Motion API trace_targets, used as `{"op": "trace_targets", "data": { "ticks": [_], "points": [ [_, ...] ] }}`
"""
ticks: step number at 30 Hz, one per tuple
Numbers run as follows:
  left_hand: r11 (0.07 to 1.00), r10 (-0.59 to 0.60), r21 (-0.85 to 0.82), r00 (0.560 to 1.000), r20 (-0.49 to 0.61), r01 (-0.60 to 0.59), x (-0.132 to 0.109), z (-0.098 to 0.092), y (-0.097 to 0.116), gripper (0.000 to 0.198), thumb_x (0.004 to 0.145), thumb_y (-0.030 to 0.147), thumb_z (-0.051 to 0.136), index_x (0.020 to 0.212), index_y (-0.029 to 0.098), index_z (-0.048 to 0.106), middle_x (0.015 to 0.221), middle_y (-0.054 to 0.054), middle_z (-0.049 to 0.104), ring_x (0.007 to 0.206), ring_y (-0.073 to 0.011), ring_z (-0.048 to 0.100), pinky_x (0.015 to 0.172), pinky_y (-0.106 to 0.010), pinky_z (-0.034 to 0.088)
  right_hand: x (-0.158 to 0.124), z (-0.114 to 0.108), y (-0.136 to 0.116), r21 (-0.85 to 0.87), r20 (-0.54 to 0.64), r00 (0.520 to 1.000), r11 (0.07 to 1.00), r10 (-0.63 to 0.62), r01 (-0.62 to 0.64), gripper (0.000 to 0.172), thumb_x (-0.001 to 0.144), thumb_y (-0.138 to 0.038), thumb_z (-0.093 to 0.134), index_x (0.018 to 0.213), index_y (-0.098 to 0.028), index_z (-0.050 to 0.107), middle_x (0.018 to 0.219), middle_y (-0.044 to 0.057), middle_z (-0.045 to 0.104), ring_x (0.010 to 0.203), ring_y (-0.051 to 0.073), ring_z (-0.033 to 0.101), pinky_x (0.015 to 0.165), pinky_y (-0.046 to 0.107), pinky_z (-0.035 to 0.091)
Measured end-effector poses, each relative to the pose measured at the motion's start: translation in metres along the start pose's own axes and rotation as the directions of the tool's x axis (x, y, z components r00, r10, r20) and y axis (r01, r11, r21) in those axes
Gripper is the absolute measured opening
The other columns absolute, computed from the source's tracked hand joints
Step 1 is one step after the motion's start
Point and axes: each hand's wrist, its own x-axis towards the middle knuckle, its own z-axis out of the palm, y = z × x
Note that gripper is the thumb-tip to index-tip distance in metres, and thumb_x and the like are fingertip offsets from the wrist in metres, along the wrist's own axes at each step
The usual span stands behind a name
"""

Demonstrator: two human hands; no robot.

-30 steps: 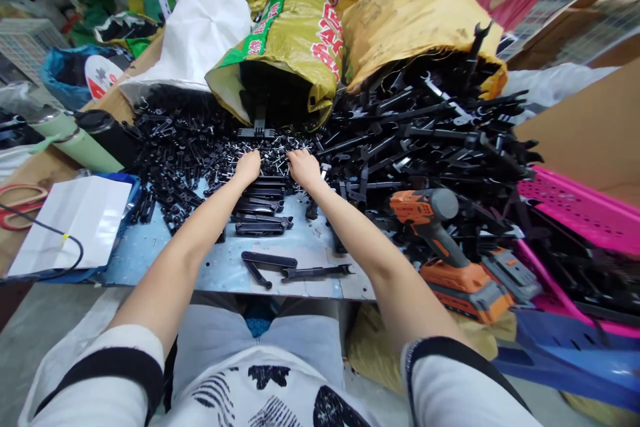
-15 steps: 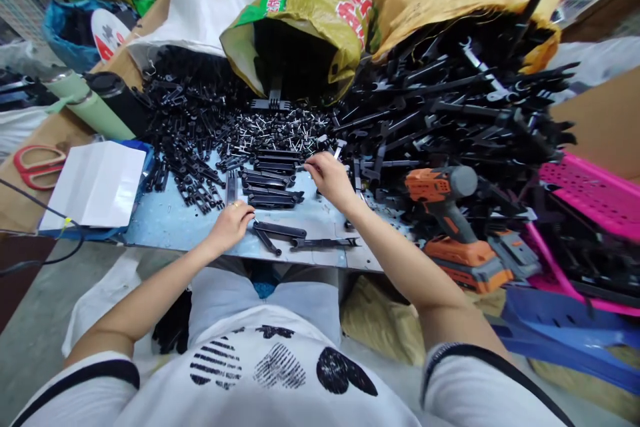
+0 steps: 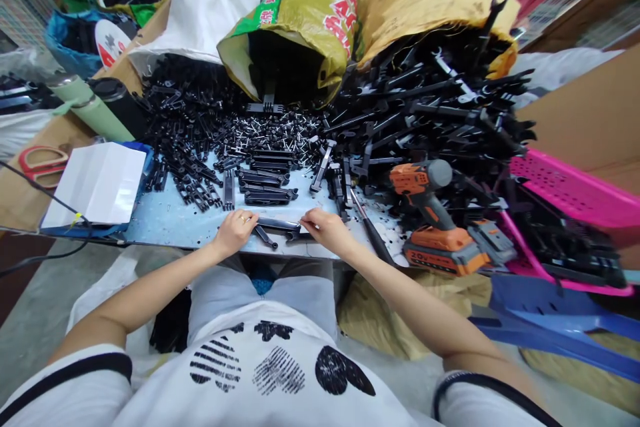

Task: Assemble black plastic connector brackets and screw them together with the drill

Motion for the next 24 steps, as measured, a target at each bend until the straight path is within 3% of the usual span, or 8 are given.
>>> {"op": "trace_targets", "data": {
  "ticks": [6,9,11,14,16,20,22,24],
  "points": [
    [0.999,0.027,0.045,0.999,-0.018,-0.026,0.004,-0.004,0.014,0.032,0.093,0.028,0.04,0.118,0.016,0.056,0.11,-0.015,0.062,0.105,-0.0263,0.055,0.084,-0.04,0.039,-0.006,0.018,0.007,-0.149,0.079,0.985,0.975,-0.154,0.164,0.025,0.095,-0.022,0.039,0.09,-0.015,0.063,0.09,0.011,0.062,0.081,0.017,0.059,0.072,0.028,0.047],
    [0.973,0.209,0.07,0.971,0.114,-0.218,0.018,-0.001,0.028,0.04,0.092,0.035,0.044,0.126,0.014,0.049,0.123,-0.016,0.056,0.115,-0.0267,0.049,0.092,-0.04,0.035,-0.018,0.025,0.02,-0.182,0.027,0.974,0.957,-0.224,0.225,0.03,0.095,-0.036,0.042,0.107,-0.015,0.06,0.107,0.013,0.061,0.095,0.019,0.058,0.08,0.03,0.046],
    [0.955,0.257,0.092,0.941,0.218,-0.282,0.031,0.005,0.036,0.048,0.091,0.041,0.045,0.127,0.01,0.047,0.12,-0.018,0.057,0.108,-0.0263,0.053,0.088,-0.038,0.038,-0.026,0.026,0.03,-0.303,0.02,0.985,0.938,-0.169,0.167,0.044,0.09,-0.051,0.046,0.114,-0.015,0.058,0.11,0.015,0.06,0.096,0.023,0.058,0.079,0.033,0.045],
    [0.969,0.173,0.121,0.939,0.296,-0.216,0.048,0.01,0.042,0.049,0.09,0.049,0.043,0.109,0.006,0.057,0.095,-0.016,0.064,0.088,-0.025,0.059,0.072,-0.033,0.042,-0.033,0.017,0.04,-0.479,0.0,1.0,0.878,-0.009,0.008,0.059,0.082,-0.068,0.045,0.089,-0.013,0.064,0.083,0.013,0.064,0.073,0.023,0.059,0.063,0.03,0.041],
    [0.981,0.144,0.088,0.949,0.28,-0.174,0.051,0.002,0.045,0.051,0.092,0.052,0.036,0.085,0.008,0.062,0.078,-0.014,0.064,0.076,-0.0231,0.059,0.065,-0.031,0.042,-0.036,0.002,0.035,-0.477,0.017,0.999,0.878,-0.033,0.038,0.062,0.083,-0.071,0.039,0.067,-0.015,0.059,0.062,0.009,0.058,0.057,0.018,0.054,0.055,0.028,0.034],
    [0.937,0.261,-0.247,0.965,0.03,-0.246,0.035,-0.044,0.067,0.06,0.095,0.052,0.018,0.066,0.015,0.056,0.058,-0.006,0.057,0.056,-0.0154,0.054,0.053,-0.027,0.039,-0.039,-0.041,-0.01,-0.08,0.069,0.92,0.917,-0.387,0.391,0.062,0.089,-0.068,0.027,0.06,-0.018,0.05,0.051,0.003,0.047,0.048,0.014,0.044,0.05,0.028,0.026],
    [0.795,0.296,-0.518,0.947,-0.123,-0.316,0.023,-0.067,0.09,0.061,0.096,0.049,0.012,0.066,0.016,0.053,0.053,-0.003,0.053,0.051,-0.0121,0.051,0.051,-0.024,0.038,-0.04,-0.047,-0.042,0.261,0.015,0.847,0.82,-0.531,0.509,0.057,0.092,-0.063,0.026,0.063,-0.019,0.048,0.05,0.0,0.042,0.046,0.013,0.042,0.049,0.028,0.026],
    [0.65,0.26,-0.669,0.933,-0.25,-0.361,0.012,-0.078,0.115,0.064,0.096,0.049,0.007,0.065,0.017,0.052,0.05,-0.002,0.051,0.048,-0.011,0.049,0.05,-0.023,0.038,-0.042,-0.03,-0.071,0.526,-0.168,0.804,0.637,-0.571,0.563,0.051,0.094,-0.058,0.026,0.067,-0.02,0.047,0.05,-0.001,0.04,0.044,0.012,0.04,0.047,0.028,0.028]
  ]
}}
